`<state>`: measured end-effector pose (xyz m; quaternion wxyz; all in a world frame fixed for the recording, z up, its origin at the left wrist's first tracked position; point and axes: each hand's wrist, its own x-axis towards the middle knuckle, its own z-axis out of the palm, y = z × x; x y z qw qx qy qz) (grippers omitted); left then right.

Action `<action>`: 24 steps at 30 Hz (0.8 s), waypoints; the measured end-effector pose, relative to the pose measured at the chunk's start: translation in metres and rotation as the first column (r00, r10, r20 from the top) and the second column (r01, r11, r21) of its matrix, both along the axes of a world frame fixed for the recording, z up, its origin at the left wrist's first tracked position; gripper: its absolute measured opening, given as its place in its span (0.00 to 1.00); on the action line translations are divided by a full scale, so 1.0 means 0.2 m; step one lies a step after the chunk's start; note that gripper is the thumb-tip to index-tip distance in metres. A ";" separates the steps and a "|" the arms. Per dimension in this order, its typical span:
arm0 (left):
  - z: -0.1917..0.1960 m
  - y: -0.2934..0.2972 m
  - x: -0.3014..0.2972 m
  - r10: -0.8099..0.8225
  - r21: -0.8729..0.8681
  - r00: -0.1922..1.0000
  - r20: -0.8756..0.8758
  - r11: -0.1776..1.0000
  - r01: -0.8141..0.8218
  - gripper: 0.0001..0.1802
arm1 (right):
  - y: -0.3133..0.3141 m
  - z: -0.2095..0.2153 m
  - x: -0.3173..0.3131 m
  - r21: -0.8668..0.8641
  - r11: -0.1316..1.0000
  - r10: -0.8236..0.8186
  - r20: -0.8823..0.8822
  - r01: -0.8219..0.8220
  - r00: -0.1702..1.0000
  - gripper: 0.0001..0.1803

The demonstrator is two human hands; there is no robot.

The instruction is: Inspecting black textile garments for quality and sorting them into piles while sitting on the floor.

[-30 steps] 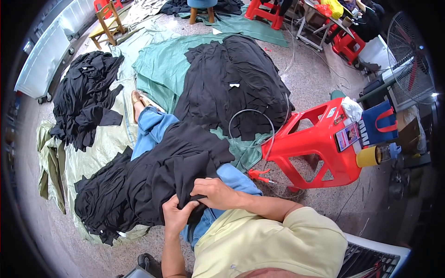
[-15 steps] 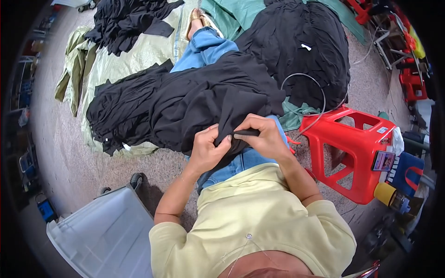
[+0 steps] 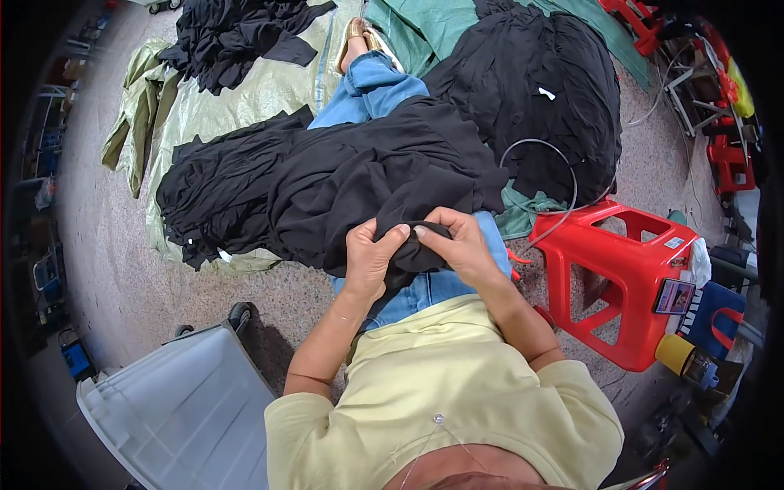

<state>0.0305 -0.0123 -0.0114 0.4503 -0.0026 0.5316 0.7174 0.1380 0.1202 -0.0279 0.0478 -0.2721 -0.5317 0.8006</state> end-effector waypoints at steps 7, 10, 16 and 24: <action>-0.02 -0.01 0.00 -0.036 0.098 0.992 0.124 0.995 0.024 0.08 | 0.04 0.04 0.00 0.012 0.994 -0.110 -0.071 0.111 0.991 0.17; -0.01 0.00 -0.03 -0.072 0.069 0.990 0.120 0.996 0.064 0.08 | 0.06 0.12 -0.01 0.298 0.950 0.120 -0.068 -0.095 0.990 0.45; 0.24 -0.02 -0.20 -0.198 -0.113 0.284 -0.938 0.951 0.288 0.61 | 0.25 0.50 0.24 0.687 0.713 0.479 -0.328 -0.142 0.814 0.11; 0.35 -0.14 -0.21 -0.834 -0.406 -0.104 -0.542 0.152 0.901 0.45 | 0.65 0.82 0.66 0.692 0.609 -0.125 -0.399 0.388 0.908 0.15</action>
